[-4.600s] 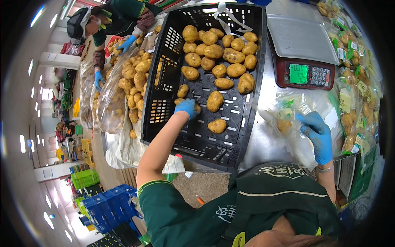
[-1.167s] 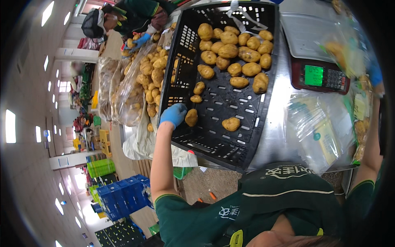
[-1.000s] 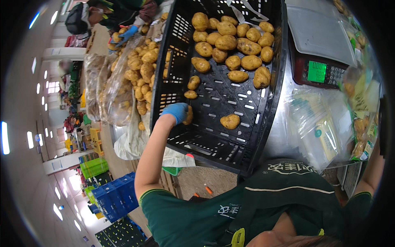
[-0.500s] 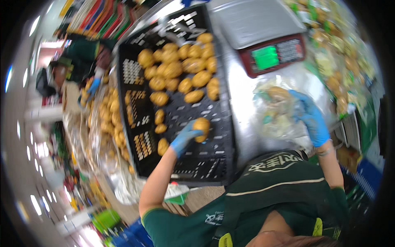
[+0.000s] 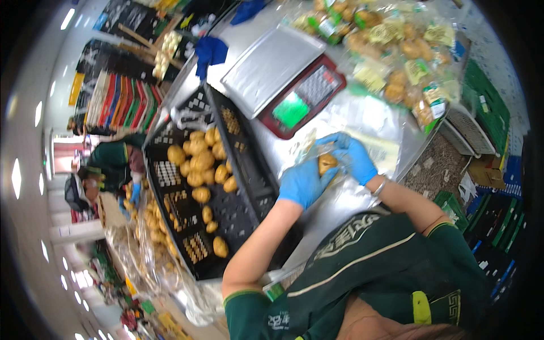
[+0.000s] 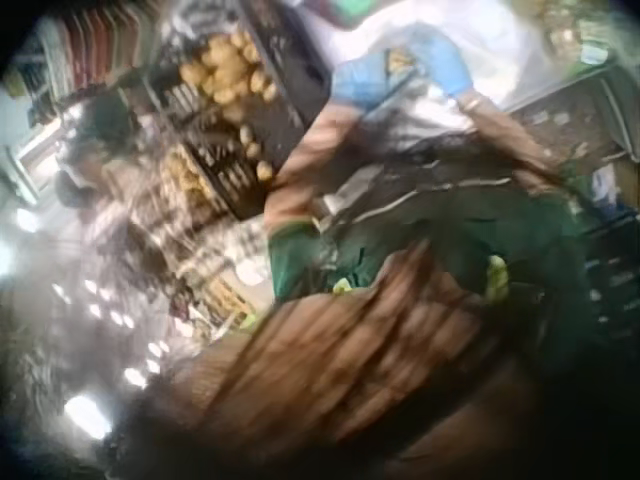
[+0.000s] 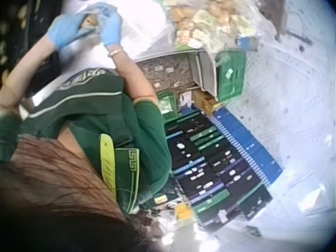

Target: The person places potatoes from a crate into plastic bags, weighs the bags on a scale, and sets the filled bags aside.

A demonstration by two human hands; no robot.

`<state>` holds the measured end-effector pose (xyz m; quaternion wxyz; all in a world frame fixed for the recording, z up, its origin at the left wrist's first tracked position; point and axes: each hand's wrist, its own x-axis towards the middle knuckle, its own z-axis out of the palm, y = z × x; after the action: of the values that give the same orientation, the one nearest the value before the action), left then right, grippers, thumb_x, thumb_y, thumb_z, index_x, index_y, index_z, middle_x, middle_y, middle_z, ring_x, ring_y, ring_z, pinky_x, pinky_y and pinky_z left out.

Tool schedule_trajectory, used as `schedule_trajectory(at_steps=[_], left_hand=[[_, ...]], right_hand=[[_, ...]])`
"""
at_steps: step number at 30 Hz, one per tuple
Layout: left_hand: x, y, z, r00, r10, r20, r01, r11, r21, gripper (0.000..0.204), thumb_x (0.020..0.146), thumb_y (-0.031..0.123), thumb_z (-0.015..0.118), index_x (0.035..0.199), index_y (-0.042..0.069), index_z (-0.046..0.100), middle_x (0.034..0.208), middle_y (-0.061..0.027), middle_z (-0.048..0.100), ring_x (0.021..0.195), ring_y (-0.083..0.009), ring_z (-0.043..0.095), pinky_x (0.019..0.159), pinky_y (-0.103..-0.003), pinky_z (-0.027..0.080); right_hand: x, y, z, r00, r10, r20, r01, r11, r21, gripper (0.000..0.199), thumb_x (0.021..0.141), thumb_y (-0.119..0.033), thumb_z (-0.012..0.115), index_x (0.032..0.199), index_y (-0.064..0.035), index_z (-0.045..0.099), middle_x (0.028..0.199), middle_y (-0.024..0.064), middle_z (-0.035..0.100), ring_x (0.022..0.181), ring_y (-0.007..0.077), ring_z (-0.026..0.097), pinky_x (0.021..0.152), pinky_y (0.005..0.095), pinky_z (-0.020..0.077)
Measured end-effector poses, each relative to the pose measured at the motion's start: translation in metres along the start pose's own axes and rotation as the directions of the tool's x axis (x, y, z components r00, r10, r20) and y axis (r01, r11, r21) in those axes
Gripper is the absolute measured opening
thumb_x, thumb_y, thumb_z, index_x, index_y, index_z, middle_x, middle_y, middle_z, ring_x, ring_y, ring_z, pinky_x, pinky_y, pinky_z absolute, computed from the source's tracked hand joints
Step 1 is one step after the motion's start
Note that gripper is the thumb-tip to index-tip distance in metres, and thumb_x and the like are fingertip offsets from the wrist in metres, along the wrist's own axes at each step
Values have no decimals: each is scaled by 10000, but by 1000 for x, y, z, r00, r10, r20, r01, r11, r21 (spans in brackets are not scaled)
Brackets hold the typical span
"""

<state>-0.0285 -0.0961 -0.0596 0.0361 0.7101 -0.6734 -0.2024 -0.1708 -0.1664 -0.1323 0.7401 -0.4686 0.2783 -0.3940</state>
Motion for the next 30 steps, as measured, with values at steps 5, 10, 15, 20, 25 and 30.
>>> schedule_trajectory(at_steps=[5,10,15,20,25,30], left_hand=[[-5,43,-86,960,73,-271,-13,976,218,421,853,403,639,1134,90,656,803,-129,685,670,-319,652,641,-391,509],[-41,40,-135,704,312,-638,-207,949,236,436,857,196,629,1274,86,568,859,-70,627,741,-252,561,727,-357,427],[-74,-7,-84,902,-1,-432,80,983,164,361,845,54,635,1203,90,623,922,-57,643,811,-239,582,762,-350,463],[-103,-56,-30,784,-266,-560,122,952,-282,296,850,107,625,1143,80,655,910,-124,678,785,-297,624,724,-387,494],[-67,-43,-48,913,-203,-354,188,979,-77,293,855,153,628,1146,123,650,901,-128,671,800,-328,613,733,-407,487],[-97,-49,-46,873,-255,-415,283,959,6,345,837,149,658,1181,142,641,887,-118,662,792,-309,613,724,-391,485]], right_hand=[[51,-61,-16,984,-167,58,175,879,-443,172,918,-95,578,1061,-45,659,913,34,659,728,47,555,677,219,484],[159,-130,-40,993,118,4,-117,976,184,205,927,-116,525,1053,-63,678,715,-5,585,582,80,520,569,239,467],[203,-213,-158,852,-461,-248,473,881,-13,255,923,-110,543,1157,-26,601,972,69,626,864,142,600,805,267,509],[250,-173,-232,543,-664,-514,477,748,-462,579,888,-181,614,1413,-68,399,1317,97,505,1167,232,530,968,355,450],[284,-115,-219,794,-554,251,38,-366,-930,804,768,-349,708,1474,-254,336,1459,133,385,1359,323,343,1116,479,267],[346,-82,-248,813,-571,112,6,-183,-983,818,773,-467,698,1463,-196,353,1403,173,464,1257,360,472,1019,479,399]])
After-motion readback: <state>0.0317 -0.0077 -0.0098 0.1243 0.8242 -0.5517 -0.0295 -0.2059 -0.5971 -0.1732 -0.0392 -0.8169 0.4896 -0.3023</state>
